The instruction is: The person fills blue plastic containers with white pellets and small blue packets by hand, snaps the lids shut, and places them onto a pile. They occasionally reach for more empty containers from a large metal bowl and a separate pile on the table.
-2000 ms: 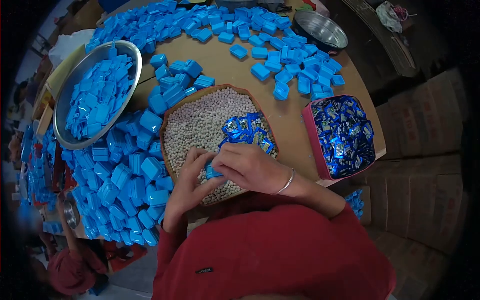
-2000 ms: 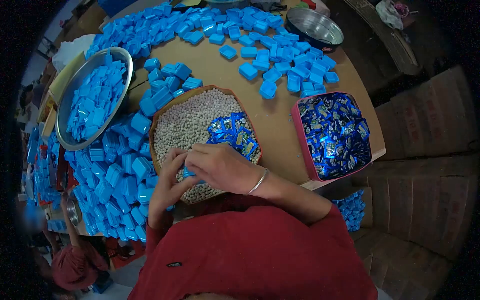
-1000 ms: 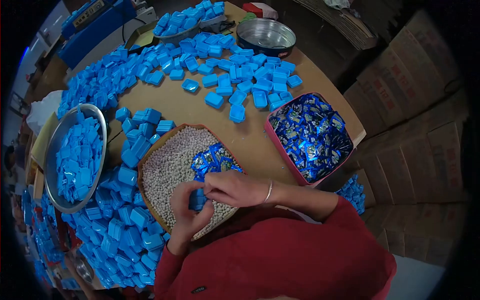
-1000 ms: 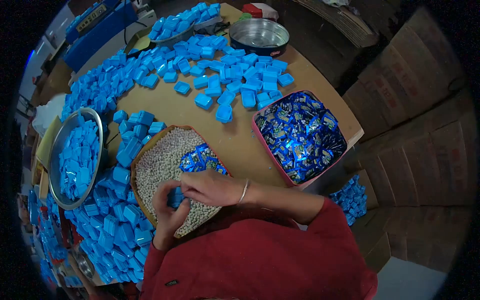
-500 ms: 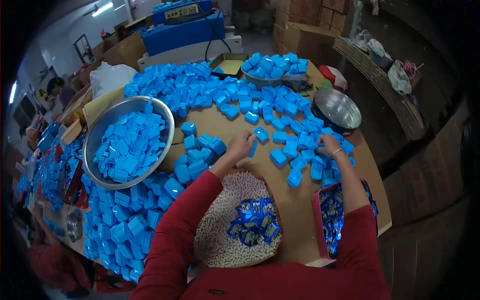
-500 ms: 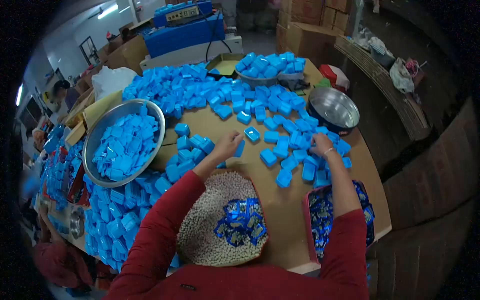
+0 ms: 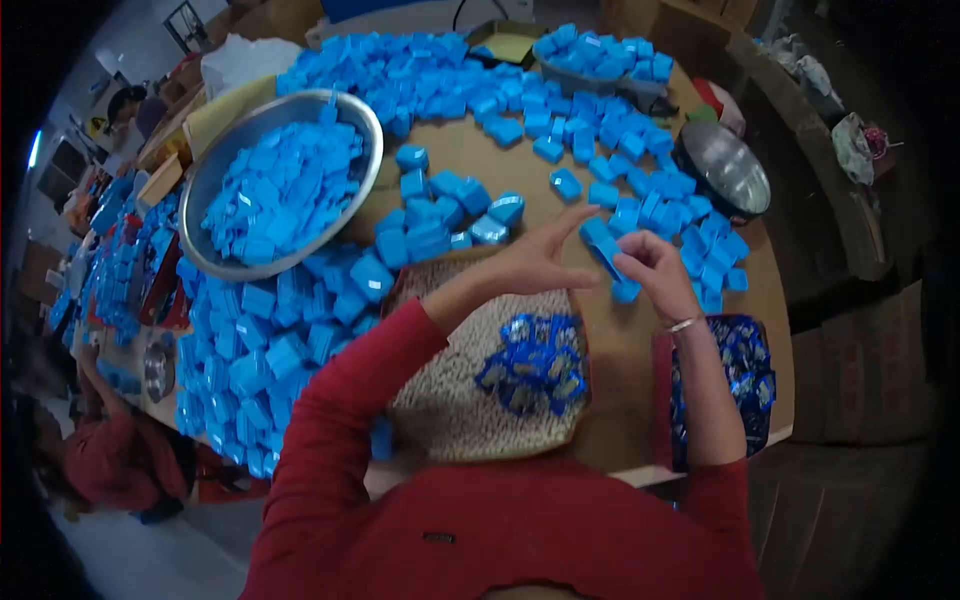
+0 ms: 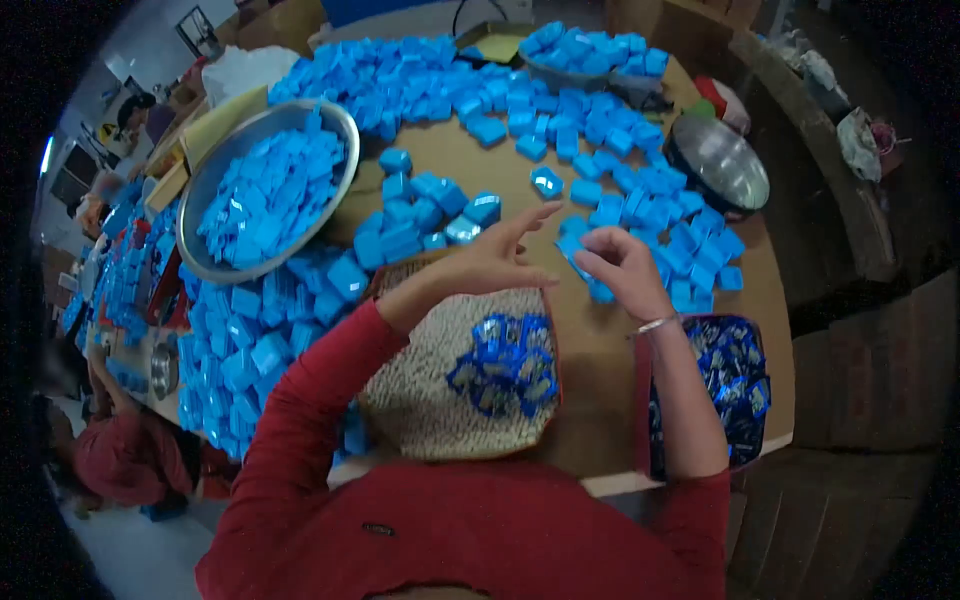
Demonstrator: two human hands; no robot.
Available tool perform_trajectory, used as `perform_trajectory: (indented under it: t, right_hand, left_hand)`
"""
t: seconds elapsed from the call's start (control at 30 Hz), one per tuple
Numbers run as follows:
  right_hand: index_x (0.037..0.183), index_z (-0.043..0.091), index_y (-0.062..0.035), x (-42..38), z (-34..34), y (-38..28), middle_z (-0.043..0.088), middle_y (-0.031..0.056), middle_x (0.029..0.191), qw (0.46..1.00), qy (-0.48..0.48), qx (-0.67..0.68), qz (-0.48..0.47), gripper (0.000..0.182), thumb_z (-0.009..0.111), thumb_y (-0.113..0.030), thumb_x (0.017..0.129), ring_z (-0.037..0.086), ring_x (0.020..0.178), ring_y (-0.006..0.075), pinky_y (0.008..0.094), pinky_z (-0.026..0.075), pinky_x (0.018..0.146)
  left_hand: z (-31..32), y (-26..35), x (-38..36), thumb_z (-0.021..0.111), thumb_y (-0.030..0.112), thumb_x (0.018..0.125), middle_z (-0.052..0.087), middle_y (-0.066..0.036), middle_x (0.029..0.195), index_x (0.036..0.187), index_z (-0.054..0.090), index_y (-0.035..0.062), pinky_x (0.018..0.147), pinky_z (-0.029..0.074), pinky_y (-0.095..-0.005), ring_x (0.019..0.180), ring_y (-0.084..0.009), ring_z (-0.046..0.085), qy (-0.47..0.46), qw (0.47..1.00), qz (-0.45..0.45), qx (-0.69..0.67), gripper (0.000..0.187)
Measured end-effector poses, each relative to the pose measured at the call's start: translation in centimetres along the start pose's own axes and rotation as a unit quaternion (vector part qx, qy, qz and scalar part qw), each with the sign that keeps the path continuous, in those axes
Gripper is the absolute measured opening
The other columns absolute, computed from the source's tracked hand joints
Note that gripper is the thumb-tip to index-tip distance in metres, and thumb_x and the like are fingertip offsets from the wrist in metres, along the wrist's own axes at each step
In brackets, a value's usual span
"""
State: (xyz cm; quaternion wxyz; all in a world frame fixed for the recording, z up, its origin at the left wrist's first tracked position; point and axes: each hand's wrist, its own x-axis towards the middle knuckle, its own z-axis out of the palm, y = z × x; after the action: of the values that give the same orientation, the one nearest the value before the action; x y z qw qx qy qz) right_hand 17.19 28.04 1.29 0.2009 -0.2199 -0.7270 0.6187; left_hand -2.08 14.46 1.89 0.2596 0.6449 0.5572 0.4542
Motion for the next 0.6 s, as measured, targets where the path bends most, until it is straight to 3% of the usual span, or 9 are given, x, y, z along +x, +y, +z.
perform_trajectory:
  t: [0.03,0.1,0.17,0.2,0.27,0.3,0.4,0.5,0.6]
  right_hand:
    - [0.102,0.061,-0.0014,-1.1,2.8,-0.3,0.063,0.0006,0.095,0.998,-0.040,0.054,0.009,0.024,0.069,-0.017,0.085,0.058,0.084,0.0065,0.0220,0.047,0.069]
    - [0.104,0.061,-0.0016,-3.2,7.6,-1.4,0.063,0.0005,0.096,0.980,-0.047,0.177,0.079,0.023,0.064,-0.019,0.089,0.057,0.086,0.0064,0.0221,0.047,0.070]
    - [0.107,0.060,-0.0018,-4.3,11.0,0.0,0.063,0.0016,0.096,0.986,-0.084,0.136,0.039,0.029,0.062,-0.025,0.090,0.058,0.088,0.0080,0.0244,0.047,0.073]
    - [0.109,0.060,-0.0027,-5.1,12.5,0.6,0.064,0.0072,0.097,0.995,-0.101,-0.013,-0.015,0.029,0.063,-0.023,0.088,0.062,0.090,0.0173,0.0307,0.049,0.078]
    - [0.110,0.059,-0.0035,-7.0,16.1,1.4,0.062,0.0135,0.105,0.958,-0.172,-0.166,-0.160,0.031,0.064,-0.019,0.084,0.061,0.095,0.0282,0.0370,0.049,0.083]
    - [0.110,0.060,-0.0046,-7.9,18.1,1.7,0.058,0.0162,0.114,0.938,-0.220,-0.204,-0.176,0.034,0.066,-0.016,0.078,0.056,0.103,0.0337,0.0403,0.047,0.089]
    - [0.106,0.061,-0.0065,-9.3,23.4,2.8,0.054,0.0151,0.117,0.853,-0.268,-0.308,-0.325,0.038,0.070,-0.017,0.070,0.050,0.110,0.0351,0.0427,0.044,0.092]
    - [0.110,0.058,-0.0066,-10.0,24.2,1.9,0.053,0.0158,0.117,0.829,-0.346,-0.365,-0.243,0.041,0.069,-0.014,0.071,0.049,0.110,0.0353,0.0411,0.046,0.090]
    - [0.094,0.060,-0.0055,-10.6,21.9,2.4,0.053,0.0133,0.107,0.826,-0.367,-0.368,-0.219,0.026,0.067,-0.010,0.070,0.051,0.102,0.0340,0.0419,0.048,0.083]
  left_hand:
    - [0.6,1.5,-1.6,0.069,0.016,0.083,0.052,-0.012,0.126,0.136,0.041,0.0008,0.087,0.048,-0.0294,0.108,-0.0159,0.055,-0.079,0.974,-0.092,-0.192,0.062]
    - [0.5,2.7,-5.4,0.064,0.012,0.087,0.061,-0.006,0.101,0.120,0.055,0.0005,0.078,0.048,-0.0254,0.092,-0.0082,0.055,-0.020,0.986,-0.064,-0.155,0.035]
    - [-1.8,4.1,-9.8,0.059,0.016,0.091,0.060,0.001,0.079,0.097,0.065,0.0040,0.057,0.043,-0.0205,0.069,-0.0040,0.053,0.060,0.989,-0.137,0.000,0.014]
    - [-2.9,4.7,-12.2,0.059,0.016,0.091,0.061,0.001,0.079,0.099,0.064,0.0052,0.053,0.043,-0.0191,0.067,-0.0037,0.055,0.108,0.983,-0.146,-0.011,0.015]
    - [-4.6,4.6,-17.3,0.058,0.017,0.091,0.064,0.000,0.086,0.103,0.063,0.0065,0.054,0.045,-0.0188,0.073,-0.0053,0.059,0.219,0.925,-0.272,-0.153,0.017]
    - [-5.0,5.2,-19.2,0.057,0.018,0.092,0.064,-0.002,0.091,0.105,0.062,0.0070,0.056,0.046,-0.0192,0.076,-0.0064,0.060,0.249,0.904,-0.299,-0.178,0.018]
    - [-4.2,6.5,-23.7,0.054,0.020,0.094,0.063,-0.002,0.099,0.108,0.061,0.0066,0.060,0.049,-0.0204,0.082,-0.0083,0.061,0.303,0.855,-0.340,-0.248,0.021]
    - [-2.8,7.0,-26.6,0.055,0.020,0.093,0.064,-0.003,0.102,0.109,0.060,0.0063,0.069,0.052,-0.0236,0.088,-0.0104,0.062,0.308,0.838,-0.329,-0.307,0.021]
    - [-1.7,7.8,-27.2,0.055,0.019,0.093,0.063,-0.004,0.103,0.109,0.060,0.0060,0.073,0.052,-0.0254,0.089,-0.0108,0.062,0.284,0.847,-0.346,-0.288,0.021]
